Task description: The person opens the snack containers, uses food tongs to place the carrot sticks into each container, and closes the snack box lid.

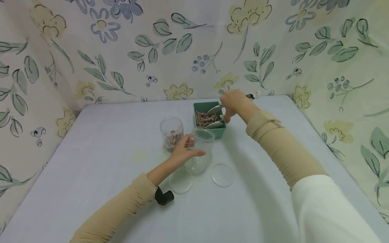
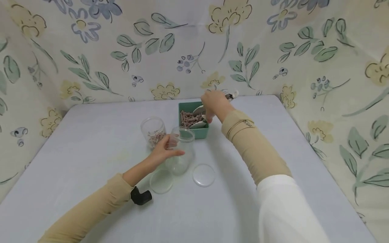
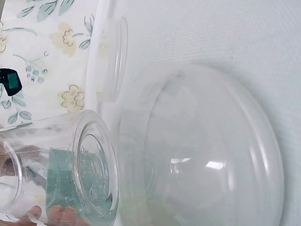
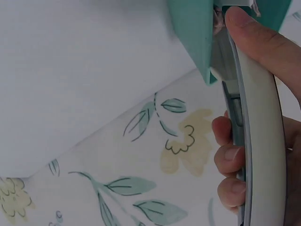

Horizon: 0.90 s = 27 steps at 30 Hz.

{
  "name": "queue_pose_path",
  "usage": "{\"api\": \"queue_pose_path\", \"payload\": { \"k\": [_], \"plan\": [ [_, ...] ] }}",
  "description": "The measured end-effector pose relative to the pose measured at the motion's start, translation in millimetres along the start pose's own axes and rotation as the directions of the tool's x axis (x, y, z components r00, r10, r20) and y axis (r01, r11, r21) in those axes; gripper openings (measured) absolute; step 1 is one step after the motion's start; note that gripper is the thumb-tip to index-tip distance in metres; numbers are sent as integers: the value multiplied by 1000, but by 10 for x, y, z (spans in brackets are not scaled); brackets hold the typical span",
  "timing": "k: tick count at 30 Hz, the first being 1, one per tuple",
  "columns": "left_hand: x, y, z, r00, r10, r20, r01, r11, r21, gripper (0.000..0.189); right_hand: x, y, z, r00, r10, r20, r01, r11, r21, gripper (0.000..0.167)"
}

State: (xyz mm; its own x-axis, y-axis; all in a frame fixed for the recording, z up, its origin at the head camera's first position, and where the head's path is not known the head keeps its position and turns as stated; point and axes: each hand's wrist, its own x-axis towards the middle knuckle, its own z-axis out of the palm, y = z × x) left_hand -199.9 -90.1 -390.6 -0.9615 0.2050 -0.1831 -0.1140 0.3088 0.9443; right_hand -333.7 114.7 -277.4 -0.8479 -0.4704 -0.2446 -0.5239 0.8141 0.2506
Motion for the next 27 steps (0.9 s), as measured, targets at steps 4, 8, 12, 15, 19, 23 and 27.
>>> {"api": "queue_pose_path", "payload": {
  "k": [4, 8, 12, 15, 19, 23, 27],
  "plan": [
    [4, -12, -3, 1000, 4, -1, -4, 1000, -10, 75, -7, 25, 98, 999, -9, -42, 10, 999, 32, 53],
    [5, -23, -2, 1000, 6, -4, -6, 1000, -18, 76, -29, 18, 174, 996, -25, -81, 28, 999, 35, 45],
    [2, -29, 2, 1000, 3, -4, -3, 1000, -30, 77, -58, 5, 231, 991, -44, -125, 44, 999, 1, 41],
    [1, -35, 16, 1000, 2, -14, -2, 999, -36, 77, -69, -3, 269, 987, -58, -149, 54, 998, -27, 40],
    [-6, -24, 46, 999, 13, -32, -14, 1000, -27, 77, -70, -5, 306, 983, -68, -170, 60, 997, -51, 40],
    [-15, -8, 71, 999, 29, -37, -30, 999, -21, 75, -61, 5, 317, 983, -66, -172, 60, 997, -39, 39],
    [-22, -9, 83, 999, 24, -40, -24, 1000, -15, 76, -55, 33, 305, 989, -52, -142, 53, 999, 5, 38]
  ]
}}
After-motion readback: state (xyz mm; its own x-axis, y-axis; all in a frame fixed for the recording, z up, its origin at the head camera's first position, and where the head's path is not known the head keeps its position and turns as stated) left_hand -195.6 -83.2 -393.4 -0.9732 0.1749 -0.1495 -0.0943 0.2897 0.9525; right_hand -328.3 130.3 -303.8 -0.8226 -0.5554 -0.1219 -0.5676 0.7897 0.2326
